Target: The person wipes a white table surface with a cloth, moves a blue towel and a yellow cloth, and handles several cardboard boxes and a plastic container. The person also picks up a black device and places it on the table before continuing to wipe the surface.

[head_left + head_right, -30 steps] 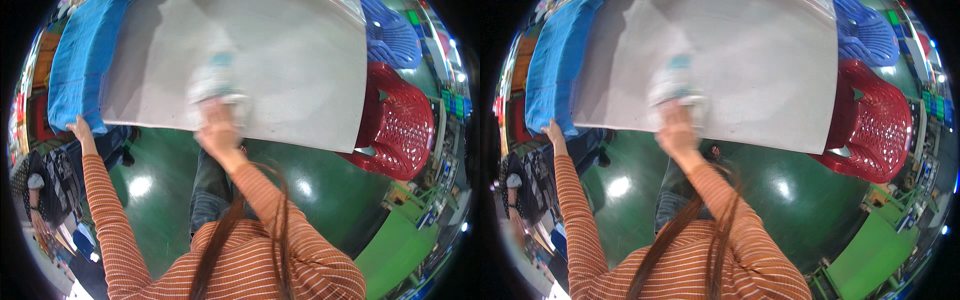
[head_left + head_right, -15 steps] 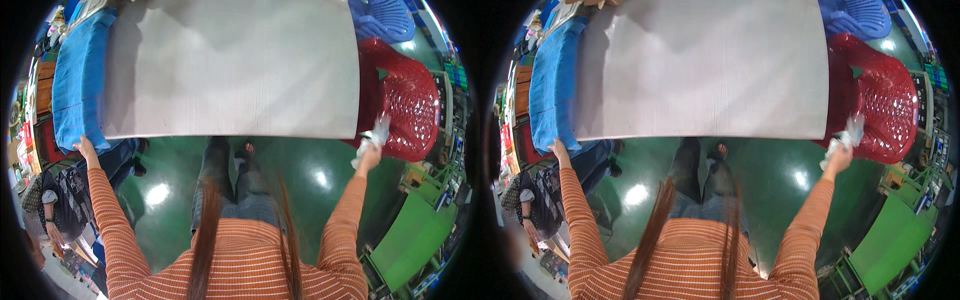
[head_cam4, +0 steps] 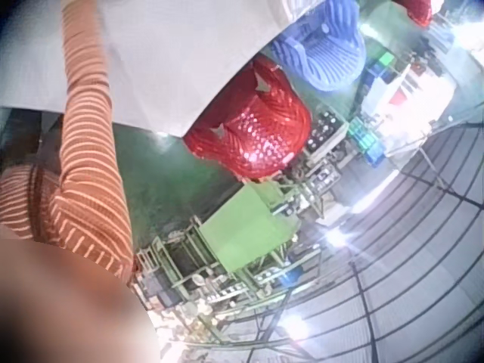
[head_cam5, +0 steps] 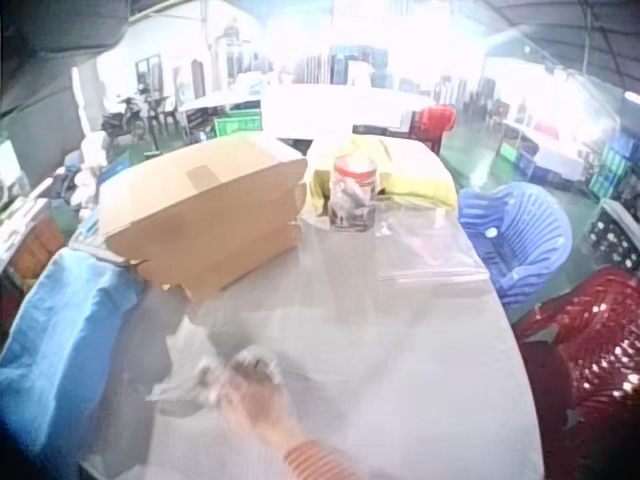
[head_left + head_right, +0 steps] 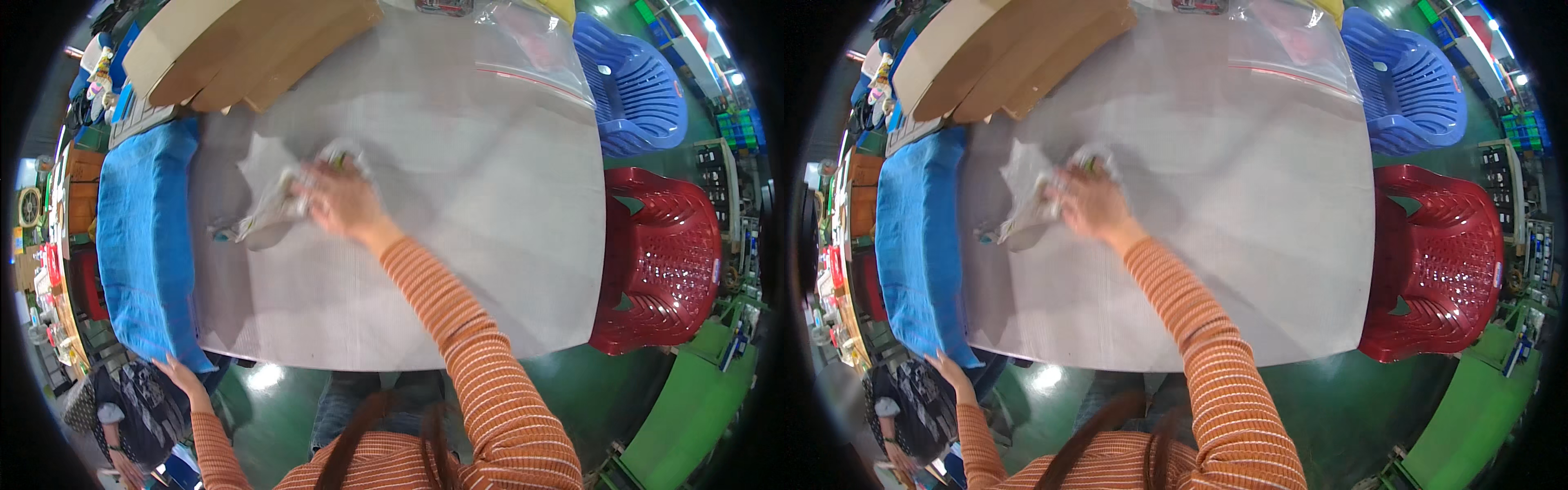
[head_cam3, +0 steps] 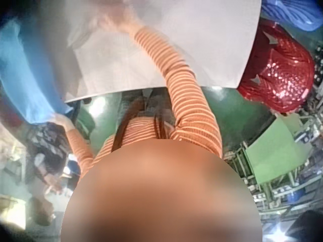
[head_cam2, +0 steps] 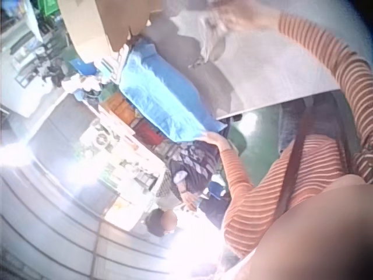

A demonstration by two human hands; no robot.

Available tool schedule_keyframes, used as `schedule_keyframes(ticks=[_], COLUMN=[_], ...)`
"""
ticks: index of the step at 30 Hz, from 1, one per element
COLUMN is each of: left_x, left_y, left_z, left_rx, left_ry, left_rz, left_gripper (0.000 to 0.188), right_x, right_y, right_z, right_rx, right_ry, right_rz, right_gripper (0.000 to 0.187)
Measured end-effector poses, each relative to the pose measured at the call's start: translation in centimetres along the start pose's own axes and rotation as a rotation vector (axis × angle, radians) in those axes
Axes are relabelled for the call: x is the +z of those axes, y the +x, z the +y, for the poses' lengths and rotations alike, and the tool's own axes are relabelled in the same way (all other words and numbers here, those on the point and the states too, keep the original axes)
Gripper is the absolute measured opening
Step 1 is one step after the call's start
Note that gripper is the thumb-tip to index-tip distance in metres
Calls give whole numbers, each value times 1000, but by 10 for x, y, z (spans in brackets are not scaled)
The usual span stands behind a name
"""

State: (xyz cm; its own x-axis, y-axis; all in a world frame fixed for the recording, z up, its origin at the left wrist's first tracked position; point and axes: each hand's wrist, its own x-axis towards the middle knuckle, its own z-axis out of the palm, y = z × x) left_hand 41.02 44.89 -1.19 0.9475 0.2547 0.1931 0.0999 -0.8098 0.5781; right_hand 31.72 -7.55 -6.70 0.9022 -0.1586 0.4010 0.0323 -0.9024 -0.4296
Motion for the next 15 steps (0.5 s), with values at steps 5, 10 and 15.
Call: schedule_keyframes(ticks=[5,10,15], left_x=[-20,-9,-2], left_y=[10,-11,-27], left_z=[-45,2,39], left_rx=[65,-107,-169], left_ry=[309,13,-72], left_rz=[-104,-25,22], left_gripper=[56,58,58], right_x=[-77,-194,-111], right_y=[-6,-209,-175], right_z=[167,243,122], right_rx=[340,934,1039], right_ry=[-254,-483,-644], right_rz=[238,365,355], right_gripper=[33,46,54])
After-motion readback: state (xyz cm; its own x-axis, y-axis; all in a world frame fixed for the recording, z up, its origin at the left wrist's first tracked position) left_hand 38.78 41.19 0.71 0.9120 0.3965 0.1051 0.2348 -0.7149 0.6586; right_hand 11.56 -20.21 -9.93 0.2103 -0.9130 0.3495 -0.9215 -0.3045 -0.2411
